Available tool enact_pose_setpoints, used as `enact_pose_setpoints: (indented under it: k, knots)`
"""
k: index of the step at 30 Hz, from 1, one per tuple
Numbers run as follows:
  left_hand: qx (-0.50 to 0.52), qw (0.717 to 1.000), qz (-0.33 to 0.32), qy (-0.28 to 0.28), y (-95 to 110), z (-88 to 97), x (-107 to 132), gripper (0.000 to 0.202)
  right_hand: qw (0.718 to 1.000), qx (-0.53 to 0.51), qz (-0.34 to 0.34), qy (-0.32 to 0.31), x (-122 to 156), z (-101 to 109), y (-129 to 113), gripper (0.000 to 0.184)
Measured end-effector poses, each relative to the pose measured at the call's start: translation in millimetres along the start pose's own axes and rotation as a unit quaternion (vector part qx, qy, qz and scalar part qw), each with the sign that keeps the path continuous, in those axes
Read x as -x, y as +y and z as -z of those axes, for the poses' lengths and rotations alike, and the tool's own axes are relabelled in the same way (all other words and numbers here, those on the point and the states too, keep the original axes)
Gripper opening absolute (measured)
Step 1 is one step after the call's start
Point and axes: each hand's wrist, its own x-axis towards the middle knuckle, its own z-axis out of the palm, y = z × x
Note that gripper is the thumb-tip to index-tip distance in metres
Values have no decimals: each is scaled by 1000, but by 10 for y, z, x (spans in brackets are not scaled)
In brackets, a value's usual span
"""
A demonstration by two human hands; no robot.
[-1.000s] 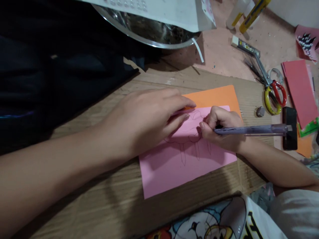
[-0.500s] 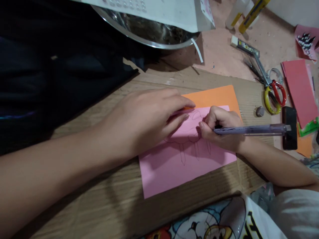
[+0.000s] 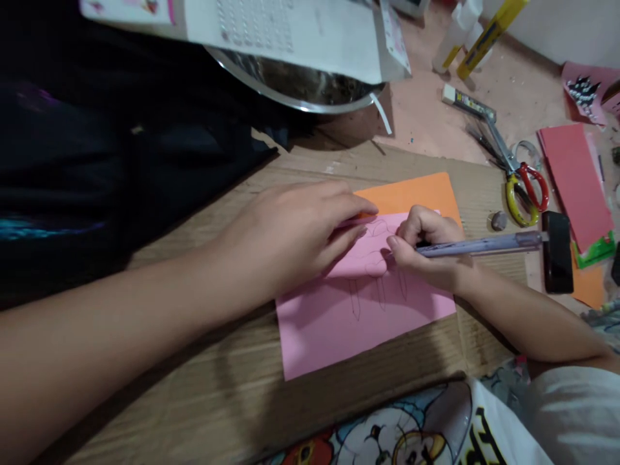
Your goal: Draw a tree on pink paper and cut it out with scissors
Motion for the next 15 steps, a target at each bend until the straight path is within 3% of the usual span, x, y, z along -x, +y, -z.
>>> enact_pose_setpoints:
  k: [3, 5, 7, 12, 15]
  knots:
    - [10, 1000, -13, -17, -17, -8, -2, 37, 992, 2, 118, 35, -32, 56, 139, 23]
    - [13, 999, -17, -24, -31, -11, -12, 34, 967, 83, 230, 64, -100, 158, 267, 15]
    - [18, 999, -7, -39, -38, -5, -35, 34, 940, 176, 279, 85, -186, 316, 396, 9]
    - [-16, 997, -8, -71, 0, 67, -98, 28, 889, 345, 278, 115, -210, 823, 618, 33]
    - [-36, 997, 11, -69, -11, 120, -91, 20, 893, 400, 154, 135, 10, 1126, 753, 49]
